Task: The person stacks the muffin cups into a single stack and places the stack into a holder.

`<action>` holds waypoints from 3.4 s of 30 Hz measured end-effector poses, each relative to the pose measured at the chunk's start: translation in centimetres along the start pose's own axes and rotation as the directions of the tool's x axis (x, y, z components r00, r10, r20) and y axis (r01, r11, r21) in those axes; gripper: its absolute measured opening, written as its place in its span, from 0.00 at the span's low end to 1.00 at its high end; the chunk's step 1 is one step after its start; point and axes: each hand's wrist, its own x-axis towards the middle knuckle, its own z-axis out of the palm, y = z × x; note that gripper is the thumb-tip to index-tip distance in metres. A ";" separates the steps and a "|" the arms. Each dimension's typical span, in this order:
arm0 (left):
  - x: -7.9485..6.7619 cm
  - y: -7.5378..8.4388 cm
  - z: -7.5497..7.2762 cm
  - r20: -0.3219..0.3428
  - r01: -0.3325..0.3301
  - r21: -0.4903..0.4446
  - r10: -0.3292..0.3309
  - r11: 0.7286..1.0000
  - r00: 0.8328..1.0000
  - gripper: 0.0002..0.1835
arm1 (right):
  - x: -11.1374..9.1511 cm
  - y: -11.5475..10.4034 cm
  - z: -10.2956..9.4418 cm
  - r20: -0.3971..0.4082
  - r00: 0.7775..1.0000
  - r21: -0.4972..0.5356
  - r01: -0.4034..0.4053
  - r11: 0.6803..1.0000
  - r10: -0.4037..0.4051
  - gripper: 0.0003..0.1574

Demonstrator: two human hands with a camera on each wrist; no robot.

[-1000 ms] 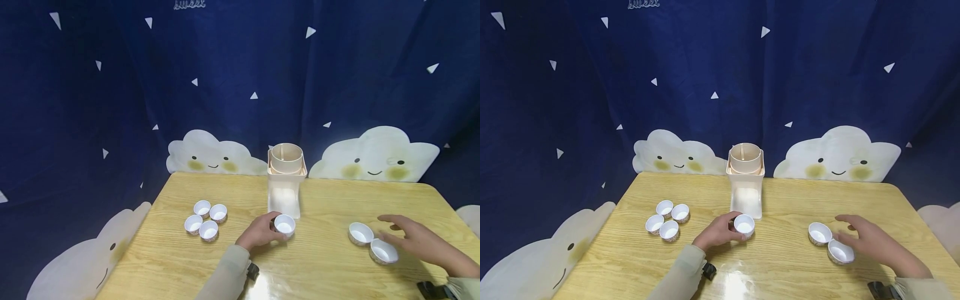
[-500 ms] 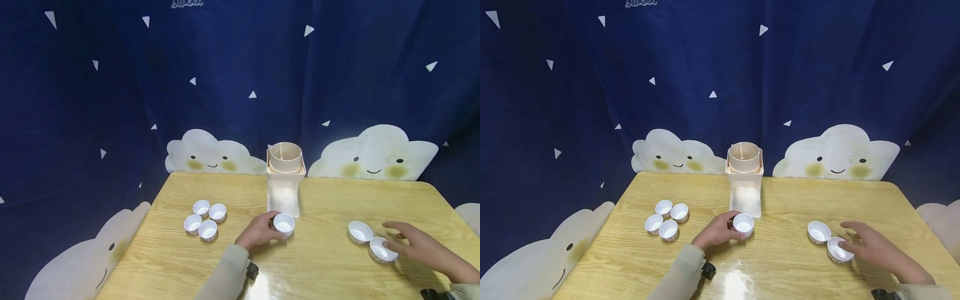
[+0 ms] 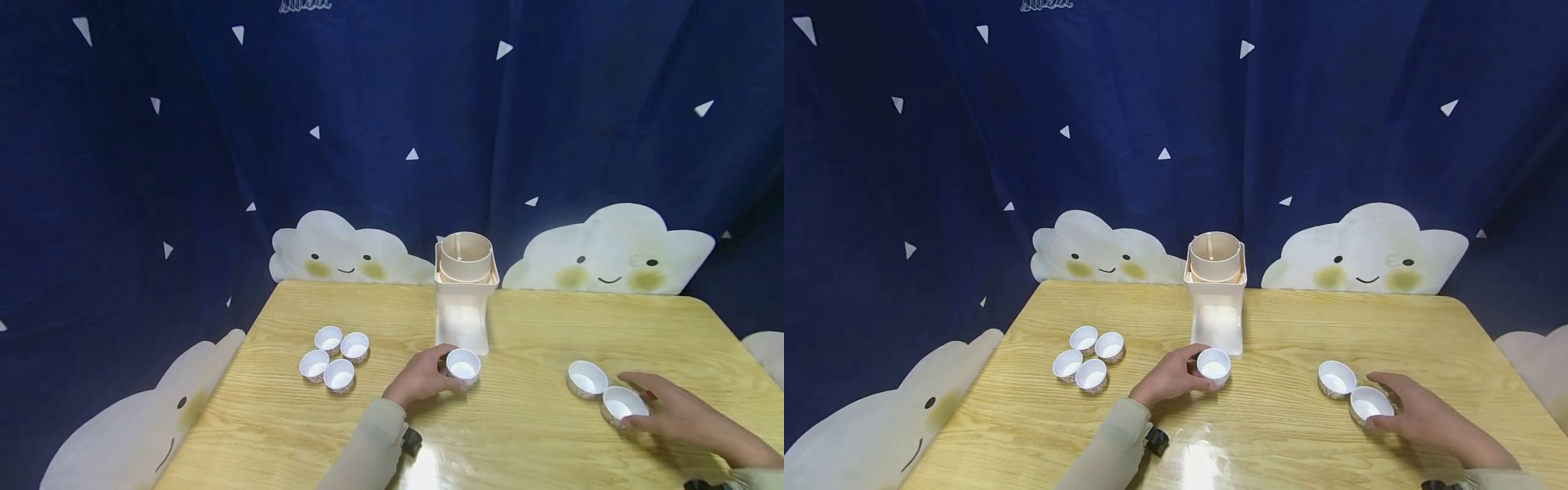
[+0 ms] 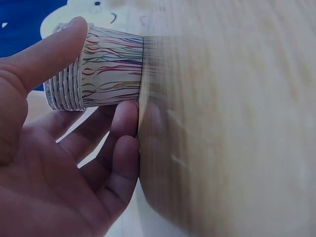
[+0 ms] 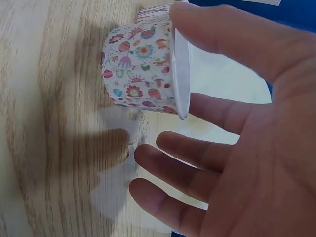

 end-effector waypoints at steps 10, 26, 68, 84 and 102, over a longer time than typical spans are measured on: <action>0.1 -0.1 -0.1 0.001 0.001 0.004 -0.001 1.000 1.000 0.30 | -0.4 -0.1 0.2 -0.059 0.998 0.029 0.038 0.999 -0.036 0.43; 0.2 -0.3 -0.1 0.007 0.009 -0.033 -0.009 0.999 1.000 0.31 | -0.5 -0.1 0.4 -0.098 0.995 -0.008 0.016 1.000 -0.016 0.38; 0.0 -0.1 -0.1 0.012 0.019 -0.044 -0.018 0.999 1.000 0.30 | 1.1 -2.4 -4.7 -0.118 0.988 -0.187 -0.117 0.975 0.096 0.47; 0.4 -0.4 -0.1 0.019 0.021 -0.025 -0.021 0.999 1.000 0.30 | 3.0 -5.6 -5.7 -0.139 0.990 -0.175 -0.018 0.984 -0.006 0.45; 0.0 -0.2 -0.2 0.013 0.020 -0.022 -0.020 1.000 1.000 0.30 | 4.8 -10.6 -4.3 -0.111 0.988 -0.080 0.102 0.992 -0.110 0.43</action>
